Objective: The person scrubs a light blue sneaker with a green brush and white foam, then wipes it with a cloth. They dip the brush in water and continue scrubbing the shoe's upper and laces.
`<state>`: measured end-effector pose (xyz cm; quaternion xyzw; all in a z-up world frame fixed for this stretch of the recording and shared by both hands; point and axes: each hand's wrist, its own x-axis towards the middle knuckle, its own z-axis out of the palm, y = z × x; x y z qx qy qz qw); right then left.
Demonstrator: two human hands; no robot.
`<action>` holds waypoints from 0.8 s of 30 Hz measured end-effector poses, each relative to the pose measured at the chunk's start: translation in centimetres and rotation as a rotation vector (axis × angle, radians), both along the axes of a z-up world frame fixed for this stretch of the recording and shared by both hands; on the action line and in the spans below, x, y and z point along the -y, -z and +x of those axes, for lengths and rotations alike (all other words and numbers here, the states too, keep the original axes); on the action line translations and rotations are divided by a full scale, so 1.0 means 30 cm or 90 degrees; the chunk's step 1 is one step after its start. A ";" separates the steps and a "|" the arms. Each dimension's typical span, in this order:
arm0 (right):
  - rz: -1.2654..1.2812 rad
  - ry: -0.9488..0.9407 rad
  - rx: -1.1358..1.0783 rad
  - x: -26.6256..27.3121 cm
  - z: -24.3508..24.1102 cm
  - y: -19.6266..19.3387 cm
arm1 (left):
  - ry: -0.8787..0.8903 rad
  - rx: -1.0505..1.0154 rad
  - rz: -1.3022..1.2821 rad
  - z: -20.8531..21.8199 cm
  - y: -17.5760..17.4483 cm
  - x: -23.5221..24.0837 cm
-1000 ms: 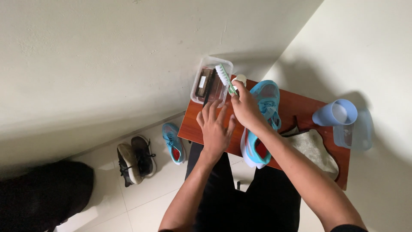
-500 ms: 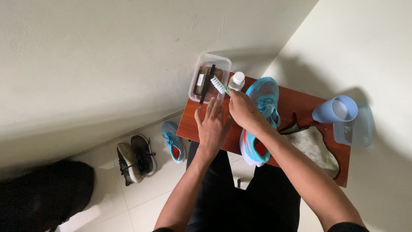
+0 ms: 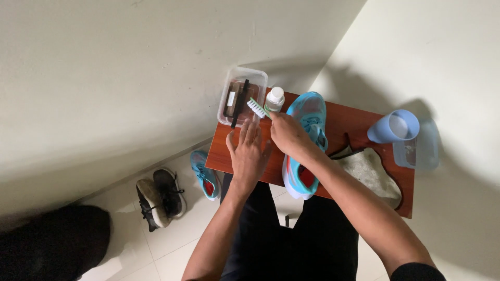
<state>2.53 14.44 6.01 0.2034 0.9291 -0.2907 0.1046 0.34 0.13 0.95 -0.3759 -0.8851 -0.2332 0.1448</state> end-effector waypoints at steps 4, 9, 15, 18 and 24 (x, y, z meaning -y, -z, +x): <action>-0.050 0.010 -0.057 0.025 0.048 -0.133 | 0.016 -0.003 0.022 0.008 -0.019 -0.014; -0.106 0.059 -0.328 -0.057 0.172 -0.168 | 0.102 0.014 0.109 0.041 -0.123 -0.079; -0.085 0.173 -0.432 -0.158 0.412 -0.251 | 0.281 0.058 0.196 0.138 -0.265 -0.205; 0.004 0.219 -0.433 -0.198 0.558 -0.305 | 0.350 0.083 0.195 0.221 -0.328 -0.272; 0.019 0.384 -0.455 -0.326 0.837 -0.222 | 0.473 0.099 0.173 0.419 -0.340 -0.428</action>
